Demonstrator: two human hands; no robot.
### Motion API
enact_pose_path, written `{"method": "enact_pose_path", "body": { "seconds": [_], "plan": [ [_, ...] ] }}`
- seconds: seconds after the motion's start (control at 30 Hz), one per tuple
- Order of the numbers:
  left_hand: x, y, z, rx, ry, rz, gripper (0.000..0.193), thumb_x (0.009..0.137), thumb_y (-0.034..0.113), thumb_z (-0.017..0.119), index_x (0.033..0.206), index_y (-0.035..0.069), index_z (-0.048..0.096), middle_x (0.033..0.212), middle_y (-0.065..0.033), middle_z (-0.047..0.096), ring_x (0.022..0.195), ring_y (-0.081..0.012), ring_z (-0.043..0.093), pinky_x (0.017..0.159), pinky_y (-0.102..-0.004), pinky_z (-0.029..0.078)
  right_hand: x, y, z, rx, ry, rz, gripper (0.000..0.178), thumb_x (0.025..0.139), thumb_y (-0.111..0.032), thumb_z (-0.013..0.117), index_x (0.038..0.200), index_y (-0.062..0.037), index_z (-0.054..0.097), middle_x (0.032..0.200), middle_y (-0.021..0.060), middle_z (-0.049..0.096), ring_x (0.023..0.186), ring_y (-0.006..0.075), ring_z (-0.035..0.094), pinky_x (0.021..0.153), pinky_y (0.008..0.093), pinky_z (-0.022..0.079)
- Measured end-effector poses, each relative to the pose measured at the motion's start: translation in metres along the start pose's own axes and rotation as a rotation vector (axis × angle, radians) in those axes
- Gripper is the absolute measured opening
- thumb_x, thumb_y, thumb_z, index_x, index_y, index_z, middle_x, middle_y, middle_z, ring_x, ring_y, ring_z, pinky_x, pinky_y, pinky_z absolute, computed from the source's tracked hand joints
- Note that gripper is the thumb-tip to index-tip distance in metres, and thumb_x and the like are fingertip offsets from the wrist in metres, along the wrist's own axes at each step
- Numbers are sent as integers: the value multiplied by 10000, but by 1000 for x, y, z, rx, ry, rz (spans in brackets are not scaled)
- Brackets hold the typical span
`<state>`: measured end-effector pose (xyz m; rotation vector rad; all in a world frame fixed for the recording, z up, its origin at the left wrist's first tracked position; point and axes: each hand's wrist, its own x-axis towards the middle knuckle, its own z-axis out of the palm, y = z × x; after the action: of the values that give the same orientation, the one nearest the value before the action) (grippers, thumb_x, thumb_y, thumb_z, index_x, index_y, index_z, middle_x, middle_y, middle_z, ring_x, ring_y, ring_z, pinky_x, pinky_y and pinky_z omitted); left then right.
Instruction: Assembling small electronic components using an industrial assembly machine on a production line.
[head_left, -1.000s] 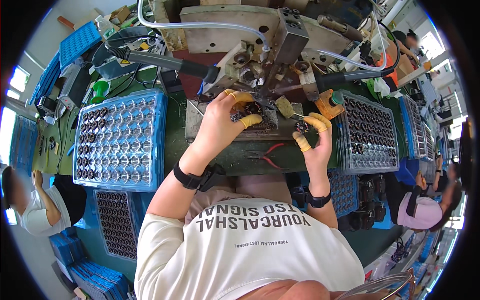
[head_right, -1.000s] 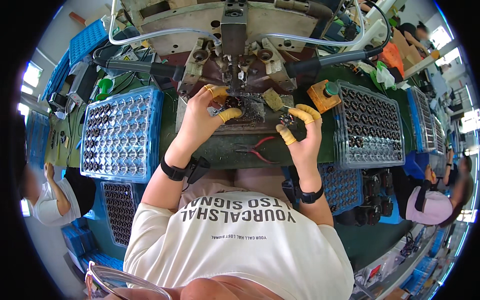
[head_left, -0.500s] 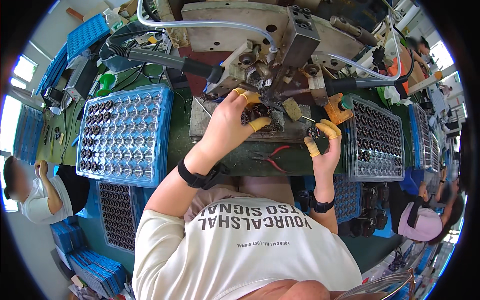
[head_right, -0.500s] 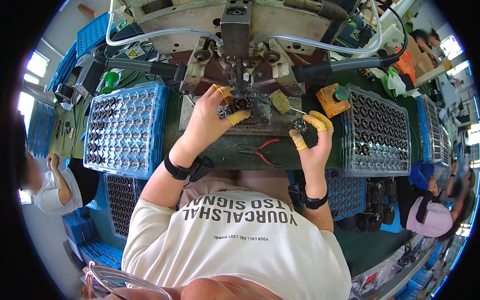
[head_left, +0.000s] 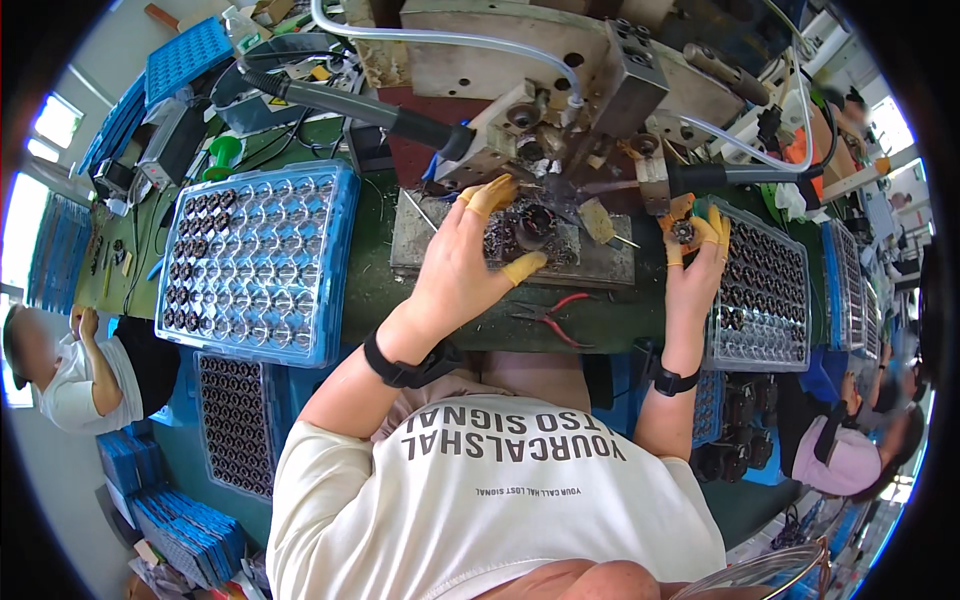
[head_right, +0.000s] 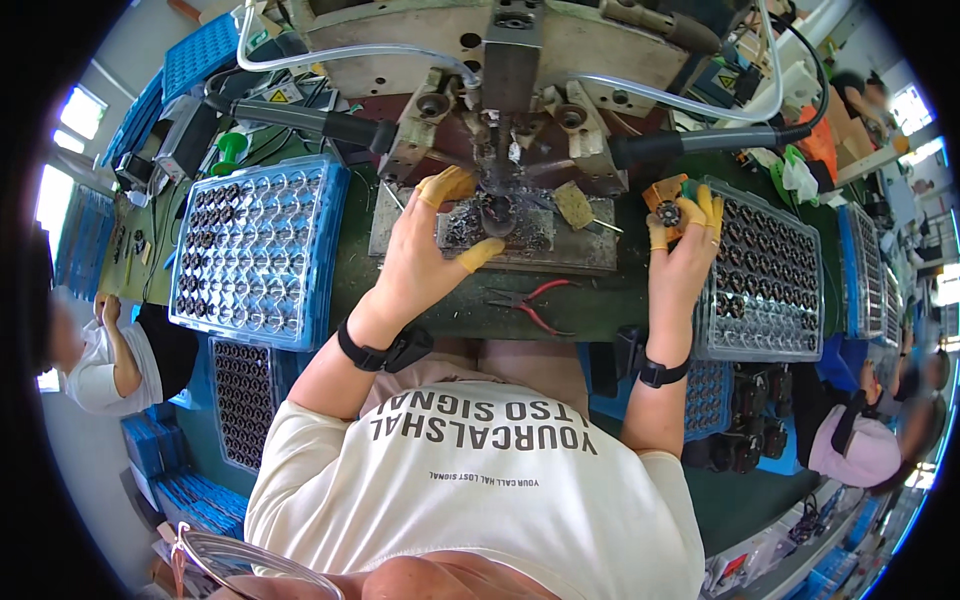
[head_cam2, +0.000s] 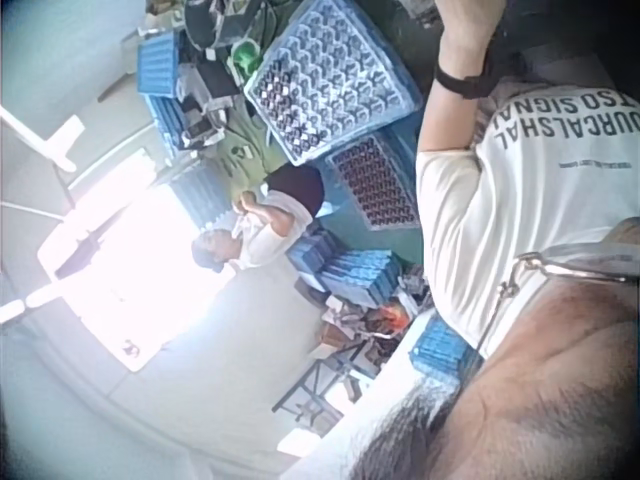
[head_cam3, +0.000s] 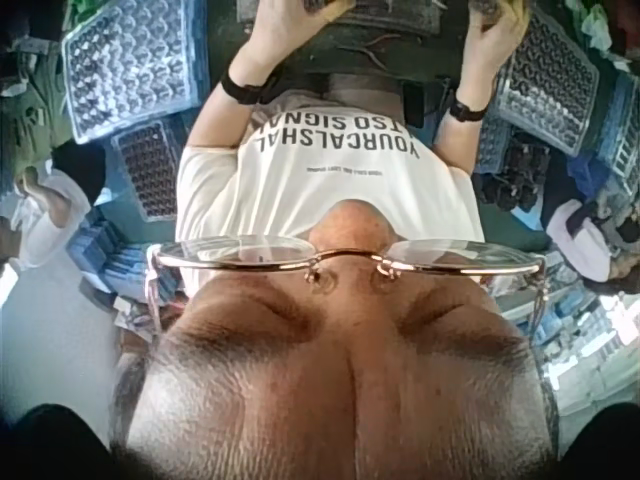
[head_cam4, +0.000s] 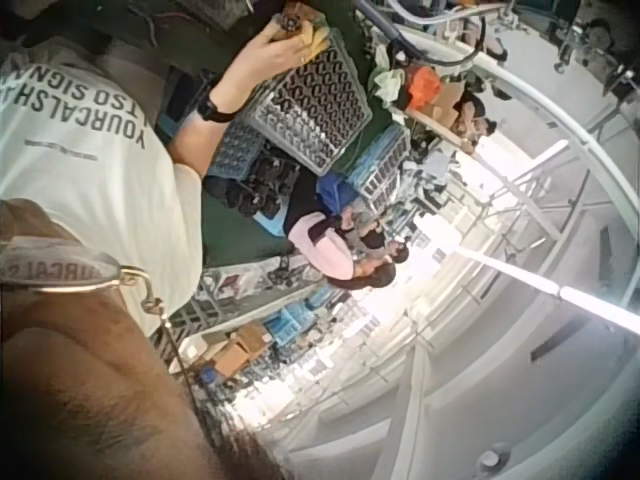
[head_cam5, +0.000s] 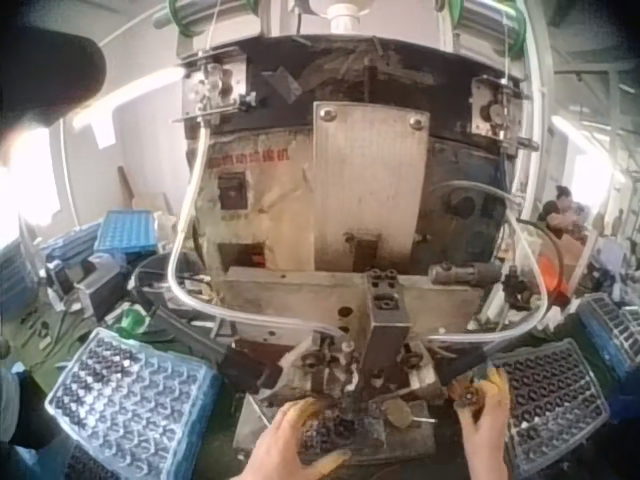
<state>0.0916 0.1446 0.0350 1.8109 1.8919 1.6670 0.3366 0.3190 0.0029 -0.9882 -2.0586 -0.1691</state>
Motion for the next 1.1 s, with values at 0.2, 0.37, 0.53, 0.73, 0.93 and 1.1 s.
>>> {"method": "enact_pose_path", "body": {
  "seconds": [0.2,0.37,0.53,0.73,0.93,1.1],
  "plan": [
    [-36,-9,-82,308,-20,-197,468,700,86,791,1137,41,630,1164,-149,611,1099,-330,566,941,-388,462,-4,16,2,14,-79,48,353,817,-133,714,1087,18,544,1260,223,548,1141,414,523,933,446,442],
    [-93,-70,-197,713,106,-368,253,788,52,723,1037,19,690,1064,-149,664,1026,-290,612,907,-372,470,-1,10,-8,79,-98,75,366,801,-117,740,1100,17,576,1254,182,569,1031,334,572,875,370,457],
    [-168,-124,-321,1347,88,-559,339,848,188,675,1168,79,654,1179,-161,625,1105,-345,565,933,-430,454,-12,-20,-35,491,-65,278,404,730,-109,795,1088,-45,620,1013,98,599,944,247,579,856,327,451],
    [-179,-137,-334,1208,90,-702,318,873,192,653,1142,23,655,1187,-195,620,1110,-361,569,945,-426,448,-28,-52,-51,819,-132,433,433,731,-123,811,1107,-19,625,1063,65,611,952,171,566,866,286,444],
    [-152,-113,-317,1265,157,-529,319,890,220,647,1162,53,653,1168,-170,628,1106,-338,570,917,-431,453,-34,-67,-57,894,-279,358,477,740,-68,809,1152,2,580,1068,36,569,974,119,546,883,263,433],
    [-105,-39,-190,634,231,-267,262,824,-19,659,1085,9,675,1059,-132,694,980,-270,632,881,-380,480,-64,-105,-33,559,-414,18,451,641,-250,856,1028,-118,667,906,32,588,866,207,564,826,332,426]
  ]
}}
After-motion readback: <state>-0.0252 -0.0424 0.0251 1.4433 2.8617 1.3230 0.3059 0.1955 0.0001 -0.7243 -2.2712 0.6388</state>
